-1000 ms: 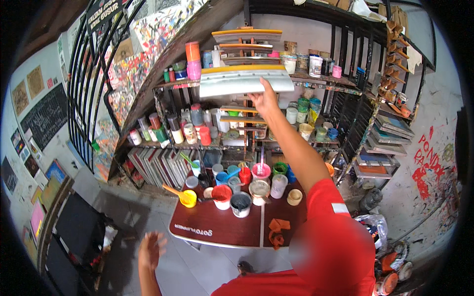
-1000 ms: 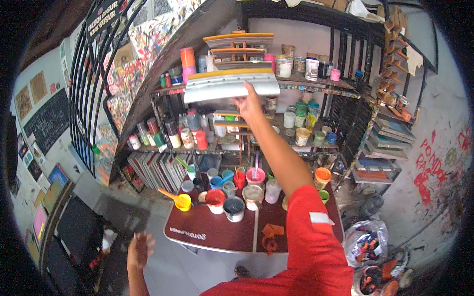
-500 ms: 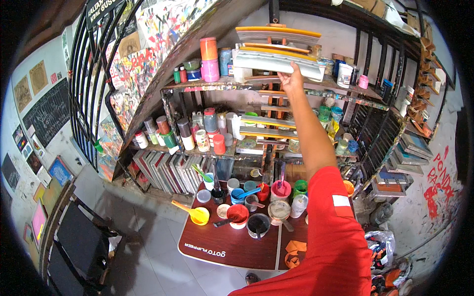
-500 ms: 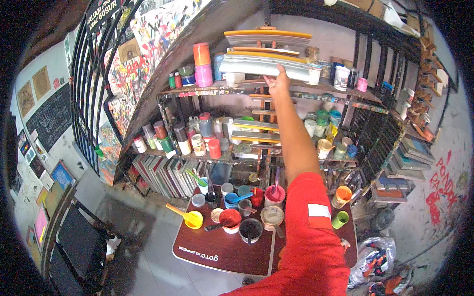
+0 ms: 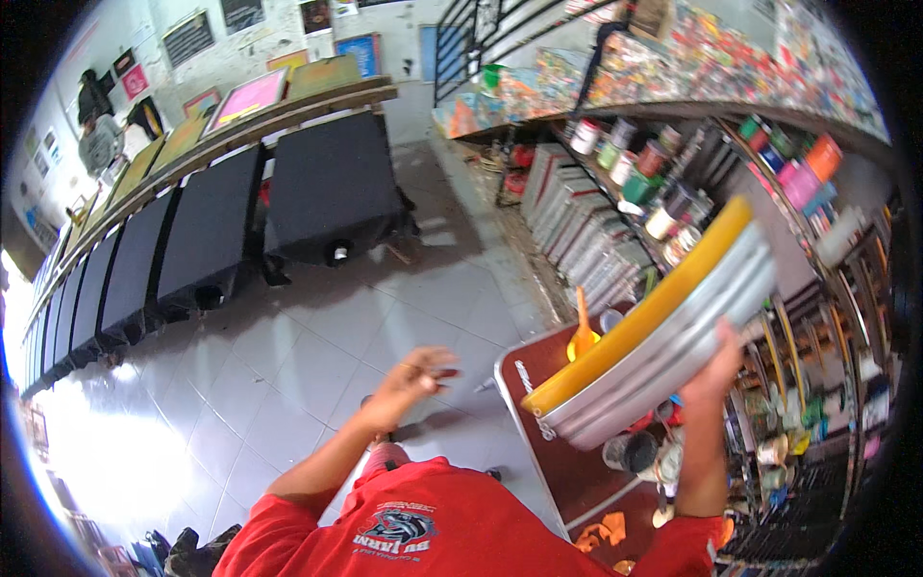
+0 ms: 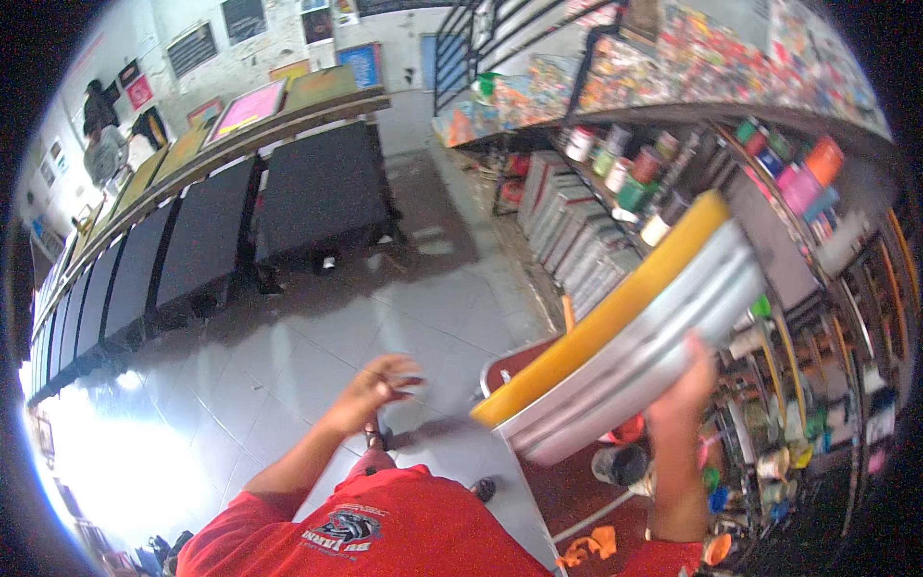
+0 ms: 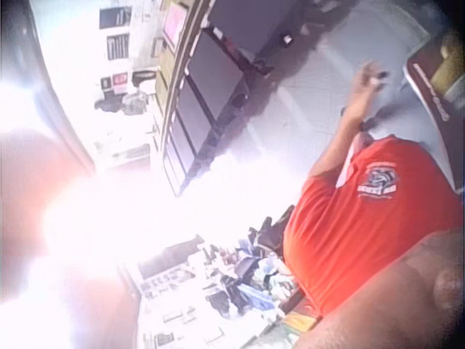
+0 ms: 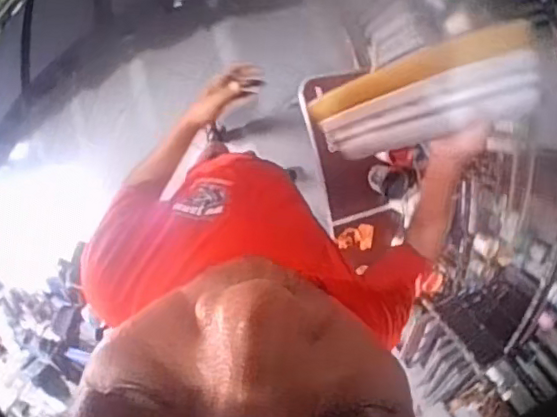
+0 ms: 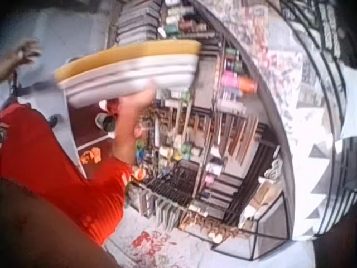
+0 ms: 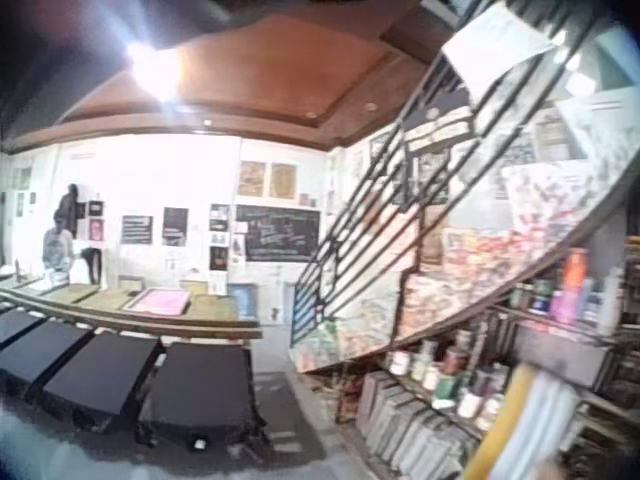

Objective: The person prepares a screen by applying yellow ink, retrieves a squeegee, and سپس pulls the squeegee across the screen to print onto a red garment.

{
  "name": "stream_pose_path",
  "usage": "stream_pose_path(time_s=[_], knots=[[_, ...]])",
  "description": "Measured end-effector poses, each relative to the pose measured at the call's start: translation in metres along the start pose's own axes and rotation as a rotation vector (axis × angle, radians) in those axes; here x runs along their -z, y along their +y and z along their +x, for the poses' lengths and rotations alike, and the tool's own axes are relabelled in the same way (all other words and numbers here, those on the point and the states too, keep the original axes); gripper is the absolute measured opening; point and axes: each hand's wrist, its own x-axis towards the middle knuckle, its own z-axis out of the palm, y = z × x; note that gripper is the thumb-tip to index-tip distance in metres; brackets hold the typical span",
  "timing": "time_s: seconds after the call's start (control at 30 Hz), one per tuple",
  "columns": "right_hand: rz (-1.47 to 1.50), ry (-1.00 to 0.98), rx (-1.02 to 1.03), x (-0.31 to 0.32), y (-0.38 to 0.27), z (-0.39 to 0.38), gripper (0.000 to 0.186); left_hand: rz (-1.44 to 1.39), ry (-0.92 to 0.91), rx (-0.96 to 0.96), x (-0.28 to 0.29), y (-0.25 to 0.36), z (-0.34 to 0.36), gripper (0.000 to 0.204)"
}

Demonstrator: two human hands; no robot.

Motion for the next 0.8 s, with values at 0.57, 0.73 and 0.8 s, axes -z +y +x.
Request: stream_pose_path(time_s=[0.57,0.73,0.8], knots=[[-0.148,-0.254,-0.407,-0.228,0.412,0.004,0.051,-0.214,0.152,0.397,0.254,0.038,0.134,0.029],[-0.083,-0.156,-0.443,-0.226,0.409,0.090,0.048,-0.020,0.084,0.423,0.263,0.034,0.244,0.026],[-0.016,-0.148,-0.482,-0.218,0.403,0.128,0.047,0.002,0.001,0.445,0.272,0.026,0.306,0.024]])
